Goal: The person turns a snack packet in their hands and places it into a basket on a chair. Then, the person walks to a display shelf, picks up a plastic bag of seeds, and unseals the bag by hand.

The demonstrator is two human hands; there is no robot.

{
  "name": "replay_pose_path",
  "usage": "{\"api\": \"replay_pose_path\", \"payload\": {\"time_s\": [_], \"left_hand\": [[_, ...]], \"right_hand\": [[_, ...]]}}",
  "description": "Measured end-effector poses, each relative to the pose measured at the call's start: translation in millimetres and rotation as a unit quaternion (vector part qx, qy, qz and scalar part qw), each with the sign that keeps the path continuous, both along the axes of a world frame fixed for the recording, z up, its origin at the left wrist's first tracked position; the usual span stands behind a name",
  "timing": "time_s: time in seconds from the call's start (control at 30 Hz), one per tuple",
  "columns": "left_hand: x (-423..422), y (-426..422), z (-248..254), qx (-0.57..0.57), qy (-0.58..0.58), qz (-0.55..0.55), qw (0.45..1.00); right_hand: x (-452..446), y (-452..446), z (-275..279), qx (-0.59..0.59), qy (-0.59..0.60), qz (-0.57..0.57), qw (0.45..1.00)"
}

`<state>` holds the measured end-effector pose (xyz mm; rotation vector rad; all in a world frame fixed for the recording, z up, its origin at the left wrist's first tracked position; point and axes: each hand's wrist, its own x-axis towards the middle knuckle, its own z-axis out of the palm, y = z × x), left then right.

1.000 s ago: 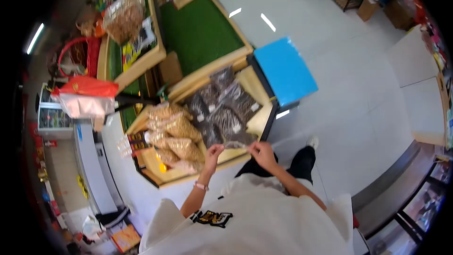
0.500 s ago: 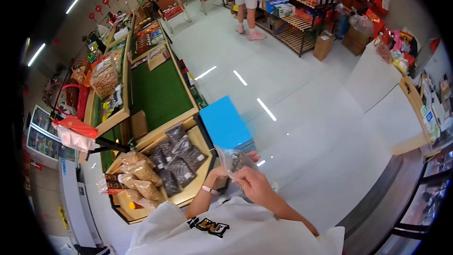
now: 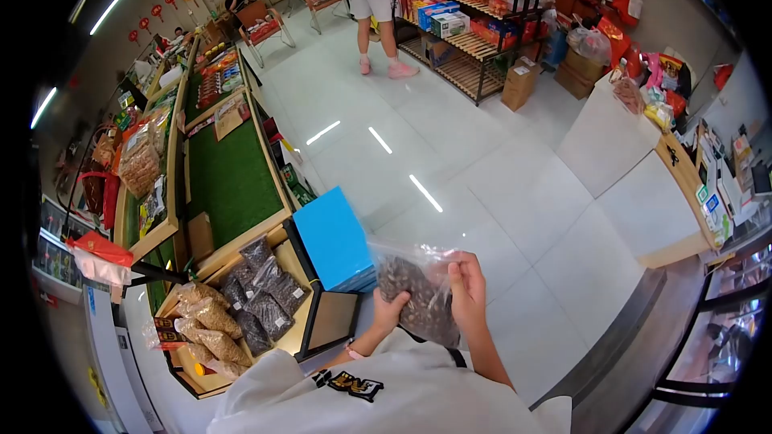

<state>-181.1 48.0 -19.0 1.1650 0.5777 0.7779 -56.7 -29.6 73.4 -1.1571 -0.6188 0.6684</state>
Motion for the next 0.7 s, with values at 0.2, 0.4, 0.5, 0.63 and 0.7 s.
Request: {"api": "replay_pose_path", "payload": {"time_s": [0.2,0.4,0.5,0.63,0.7], "left_hand": [[55.8,59.6,28.4,0.123,0.021,0.014,0.992],[118.8,131.0,65.8,0.09,-0.002,0.007,0.996],[139.8,170.6,93.6,0.109,-0.113,0.009,0.988],[143.6,215.0,108.2,0.173,-0.061,-0.051,0.982],[150.1,223.2,107.9,0.116,-0.077,-0.046,0.989]], "right_hand": [[34.9,43.9,-15.2,-0.08,-0.037,-0.047,0.995],[100.0,115.3,3.3,-0.096,-0.13,-0.125,0.979],[124.4,150.1,20.2,-0.064,-0.104,-0.099,0.988],[137.2,198.0,20.6,-0.015,-0.068,-0.102,0.992],[141.6,209.9,25.4,-0.027,-0.03,-0.055,0.998]]}}
